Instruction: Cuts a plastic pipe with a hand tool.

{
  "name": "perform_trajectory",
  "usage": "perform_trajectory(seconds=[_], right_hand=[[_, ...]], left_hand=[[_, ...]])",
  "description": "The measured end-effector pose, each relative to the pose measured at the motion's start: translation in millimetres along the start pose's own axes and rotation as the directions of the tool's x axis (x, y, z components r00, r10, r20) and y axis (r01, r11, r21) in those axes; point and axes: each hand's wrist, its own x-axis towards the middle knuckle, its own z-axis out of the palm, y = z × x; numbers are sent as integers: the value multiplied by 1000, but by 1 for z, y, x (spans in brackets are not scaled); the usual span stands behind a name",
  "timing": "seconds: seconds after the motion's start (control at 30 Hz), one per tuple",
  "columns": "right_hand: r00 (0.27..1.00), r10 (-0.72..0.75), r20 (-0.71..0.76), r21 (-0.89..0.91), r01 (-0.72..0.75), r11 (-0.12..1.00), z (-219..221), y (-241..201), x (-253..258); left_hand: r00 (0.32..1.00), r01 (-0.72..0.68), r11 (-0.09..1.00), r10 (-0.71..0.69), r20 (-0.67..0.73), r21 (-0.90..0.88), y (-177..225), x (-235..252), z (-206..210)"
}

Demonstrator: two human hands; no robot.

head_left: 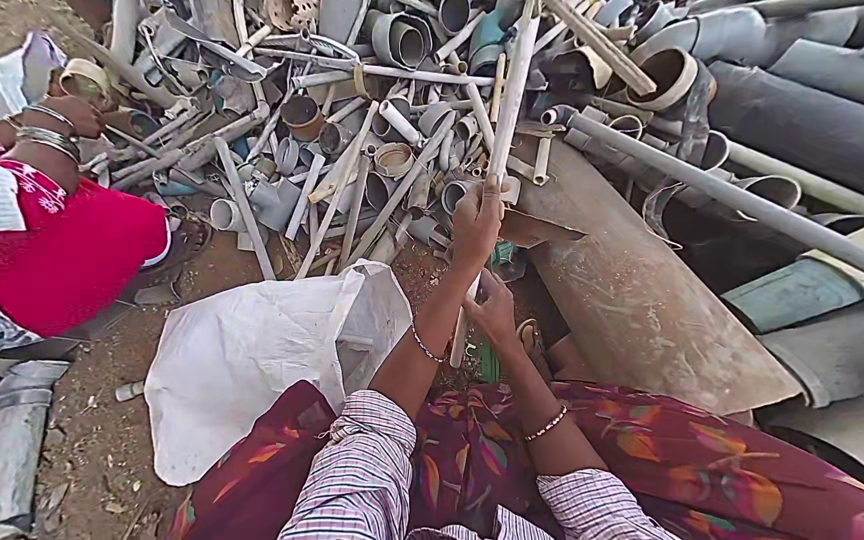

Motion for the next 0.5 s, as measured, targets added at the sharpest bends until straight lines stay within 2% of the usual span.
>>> perform_trajectory(seconds=[0.1, 0.13, 0.2, 0.3, 0.43, 0.5], right_hand=[[990, -135, -33, -47, 133, 990, 3, 12, 4], [988, -140, -65, -53, 137, 989, 4, 14, 4], [993, -56, -106, -27, 53, 998, 2, 10, 4], [991, 61, -116, -63, -68, 996, -2, -5, 3], [999, -34, -1, -181, 34, 983, 0, -30, -10], [999, 9, 51, -200, 1, 980, -3, -38, -12]], left_hand=[[958, -110, 971, 46, -283, -213, 29, 24, -26], [932, -143, 957, 44, -359, -254, 38, 27, -37], [888, -176, 938, 20, -459, -299, 51, 30, -57], [838, -202, 921, -13, -545, -333, 61, 27, -71], [809, -232, 902, -28, -587, -364, 66, 15, -68], [813, -257, 890, -12, -582, -377, 71, 8, -63]])
